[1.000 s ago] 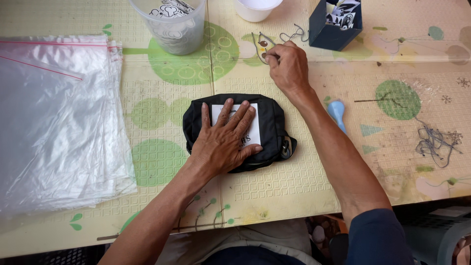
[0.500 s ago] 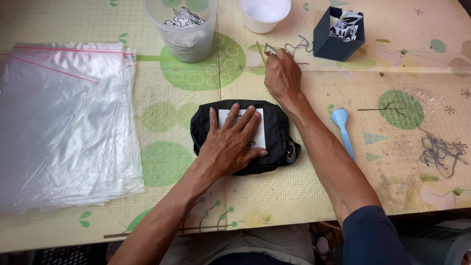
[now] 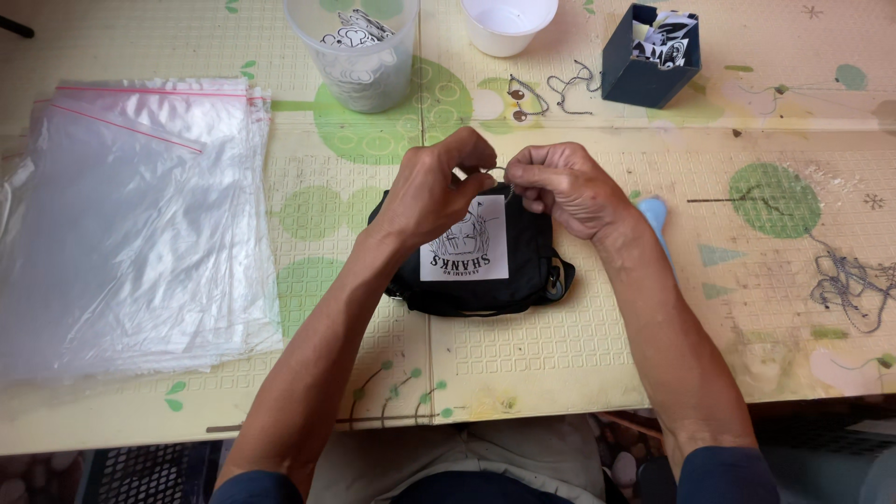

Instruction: The person adjusts the strap of a black drawstring bag, attaches a chain with a bear-shaped charm to the bag, and then places the bag into a clear plastic ziplock bag. The person seals the ziplock bag and sets it aside.

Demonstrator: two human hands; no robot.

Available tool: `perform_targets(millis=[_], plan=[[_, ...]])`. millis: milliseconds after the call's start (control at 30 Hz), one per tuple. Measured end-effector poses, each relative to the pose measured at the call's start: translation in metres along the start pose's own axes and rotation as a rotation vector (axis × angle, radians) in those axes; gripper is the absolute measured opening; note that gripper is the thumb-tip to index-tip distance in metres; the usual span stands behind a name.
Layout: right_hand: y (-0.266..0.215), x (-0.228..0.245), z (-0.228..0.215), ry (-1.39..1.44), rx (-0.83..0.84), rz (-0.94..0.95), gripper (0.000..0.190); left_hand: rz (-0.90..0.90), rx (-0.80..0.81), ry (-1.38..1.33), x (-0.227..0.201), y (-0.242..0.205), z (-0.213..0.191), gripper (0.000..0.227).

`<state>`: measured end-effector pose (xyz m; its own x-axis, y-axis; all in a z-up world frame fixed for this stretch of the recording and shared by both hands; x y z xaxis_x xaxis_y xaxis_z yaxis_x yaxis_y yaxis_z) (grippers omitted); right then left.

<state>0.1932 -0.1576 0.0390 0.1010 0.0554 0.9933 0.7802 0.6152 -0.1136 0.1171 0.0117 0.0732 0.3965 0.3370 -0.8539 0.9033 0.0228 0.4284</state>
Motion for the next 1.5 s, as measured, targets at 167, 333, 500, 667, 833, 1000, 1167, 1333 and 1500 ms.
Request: perform_targets(millis=[167, 333, 500, 667, 833, 1000, 1167, 1333, 1500], plan=[[0.004, -0.012, 0.007, 0.011, -0.007, -0.048, 0.014, -0.21, 0.023, -0.253, 0.04, -0.002, 0.009, 0.027], [0.007, -0.019, 0.007, -0.029, -0.022, -0.1, 0.011, -0.391, -0.079, -0.649, 0.066, -0.008, 0.018, 0.031], [0.004, -0.012, 0.013, -0.123, -0.035, -0.173, 0.01, -0.401, -0.112, -0.674, 0.057, -0.008, 0.018, 0.03], [0.003, -0.006, 0.02, -0.156, -0.055, -0.187, 0.01, -0.41, -0.156, -0.695, 0.064, -0.012, 0.017, 0.032], [0.002, -0.004, 0.025, -0.206, -0.058, -0.179, 0.012, -0.384, -0.179, -0.689, 0.062, -0.014, 0.017, 0.03], [0.0, -0.005, 0.023, -0.24, -0.056, -0.165, 0.013, -0.336, -0.171, -0.663, 0.055, -0.014, 0.019, 0.031], [0.003, -0.016, 0.018, -0.24, -0.061, -0.166, 0.016, -0.311, -0.175, -0.64, 0.063, -0.015, 0.017, 0.028], [0.005, -0.019, 0.016, -0.231, -0.075, -0.188, 0.016, -0.28, -0.173, -0.601, 0.066, -0.017, 0.015, 0.029], [-0.006, -0.007, 0.025, -0.287, -0.076, -0.262, 0.012, -0.25, -0.176, -0.522, 0.069, -0.016, 0.014, 0.025]])
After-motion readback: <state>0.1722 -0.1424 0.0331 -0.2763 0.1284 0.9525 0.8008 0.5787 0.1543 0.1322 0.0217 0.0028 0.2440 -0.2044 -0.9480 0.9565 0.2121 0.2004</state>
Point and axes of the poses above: each hand's wrist, its own y-axis towards the middle knuckle, its own z-axis out of the palm, x = y × z, the point moved 5 cm from there along y, towards the middle knuckle, and after that the axes turned 7 degrees about -y, right-handed, at the moved point
